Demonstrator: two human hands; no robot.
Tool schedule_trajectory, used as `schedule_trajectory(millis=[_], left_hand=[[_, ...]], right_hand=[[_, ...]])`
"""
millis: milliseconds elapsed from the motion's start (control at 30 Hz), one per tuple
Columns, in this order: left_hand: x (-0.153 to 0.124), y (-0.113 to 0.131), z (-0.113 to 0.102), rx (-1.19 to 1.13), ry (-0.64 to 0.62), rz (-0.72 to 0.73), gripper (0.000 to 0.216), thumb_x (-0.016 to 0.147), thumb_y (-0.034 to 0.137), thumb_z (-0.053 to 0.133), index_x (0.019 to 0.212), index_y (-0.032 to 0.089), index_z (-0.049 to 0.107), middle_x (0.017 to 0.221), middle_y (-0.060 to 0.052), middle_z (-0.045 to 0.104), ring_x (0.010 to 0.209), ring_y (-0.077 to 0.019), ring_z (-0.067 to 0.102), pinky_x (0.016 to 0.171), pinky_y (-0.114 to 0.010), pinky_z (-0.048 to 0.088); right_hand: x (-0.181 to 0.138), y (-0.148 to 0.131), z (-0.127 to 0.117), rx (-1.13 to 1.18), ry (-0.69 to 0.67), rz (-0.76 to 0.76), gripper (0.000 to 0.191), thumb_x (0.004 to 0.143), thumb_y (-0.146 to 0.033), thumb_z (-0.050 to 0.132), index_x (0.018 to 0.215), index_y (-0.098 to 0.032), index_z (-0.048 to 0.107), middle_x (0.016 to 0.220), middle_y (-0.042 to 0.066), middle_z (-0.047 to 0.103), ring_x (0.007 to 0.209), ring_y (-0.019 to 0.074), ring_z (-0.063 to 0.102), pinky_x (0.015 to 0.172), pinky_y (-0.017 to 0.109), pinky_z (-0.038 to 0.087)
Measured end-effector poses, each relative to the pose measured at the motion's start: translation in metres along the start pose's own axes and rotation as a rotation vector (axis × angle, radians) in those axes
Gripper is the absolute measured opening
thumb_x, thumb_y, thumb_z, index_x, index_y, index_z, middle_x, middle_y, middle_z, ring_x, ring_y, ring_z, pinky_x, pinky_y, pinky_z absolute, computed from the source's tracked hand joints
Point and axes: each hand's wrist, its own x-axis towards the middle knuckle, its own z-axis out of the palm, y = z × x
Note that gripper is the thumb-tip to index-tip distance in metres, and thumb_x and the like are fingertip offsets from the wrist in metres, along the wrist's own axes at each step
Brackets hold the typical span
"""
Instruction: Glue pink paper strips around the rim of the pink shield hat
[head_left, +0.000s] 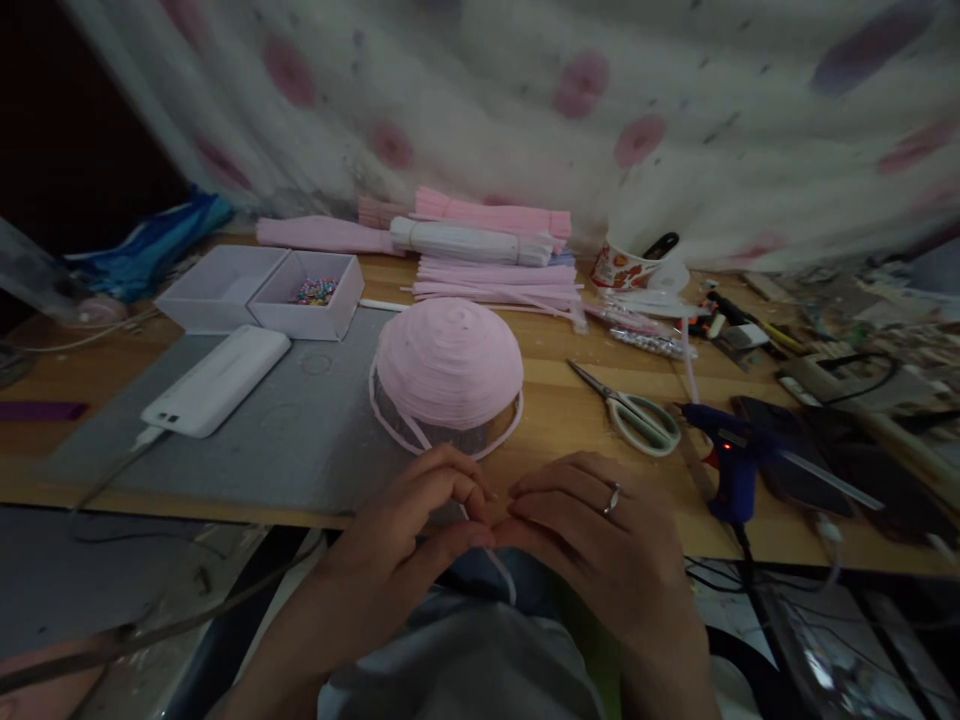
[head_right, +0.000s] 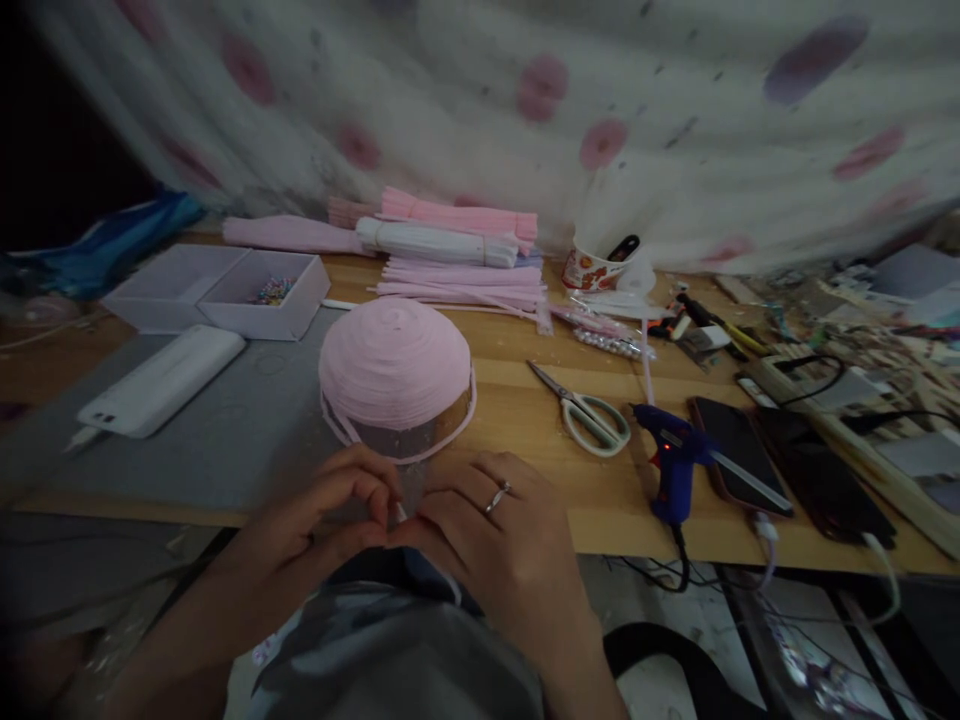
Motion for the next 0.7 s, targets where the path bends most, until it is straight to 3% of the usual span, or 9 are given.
schedule_trajectory(millis=[233, 467, 567, 700], left_hand=[[-0.002, -0.001, 0.002, -0.004, 0.003, 0.008, 0.010, 0.095, 0.026, 0.052, 0.086, 0.026, 0.056, 0.101, 0.003, 0.056, 0.097, -0.0120, 0.055, 0.084, -0.022, 0.043], [-0.005, 0.001, -0.004, -0.079, 0.030, 0.007, 0.013, 0.093, 0.023, 0.055, 0.081, 0.026, 0.057, 0.096, 0.004, 0.058, 0.090, -0.0107, 0.058, 0.074, -0.020, 0.046], [-0.003, -0.001, 0.000, -0.090, 0.136, 0.030, 0.007, 0.090, 0.025, 0.062, 0.084, 0.030, 0.062, 0.105, 0.005, 0.062, 0.100, -0.0113, 0.059, 0.075, -0.018, 0.049], [0.003, -0.002, 0.010, -0.209, 0.105, -0.026, 0.006, 0.086, 0.028, 0.068, 0.088, 0.032, 0.065, 0.109, 0.005, 0.063, 0.104, -0.0134, 0.060, 0.071, -0.019, 0.053]], right_hand=[[0.000, -0.001, 0.000, -0.005, -0.008, 0.004, 0.013, 0.092, -0.017, 0.063, 0.080, -0.020, 0.067, 0.074, 0.001, 0.073, 0.066, 0.0160, 0.065, 0.059, 0.030, 0.050], [-0.005, 0.011, -0.003, -0.062, 0.011, 0.038, 0.013, 0.090, -0.012, 0.063, 0.081, -0.021, 0.065, 0.076, 0.002, 0.073, 0.067, 0.0172, 0.066, 0.059, 0.033, 0.049], [-0.005, 0.012, -0.006, -0.037, 0.027, 0.033, 0.011, 0.087, -0.011, 0.067, 0.086, -0.022, 0.065, 0.079, 0.001, 0.074, 0.069, 0.0179, 0.066, 0.062, 0.034, 0.049], [-0.005, 0.007, -0.005, -0.021, -0.006, 0.025, 0.008, 0.087, -0.014, 0.069, 0.086, -0.021, 0.065, 0.080, 0.000, 0.074, 0.068, 0.0162, 0.064, 0.062, 0.034, 0.049]])
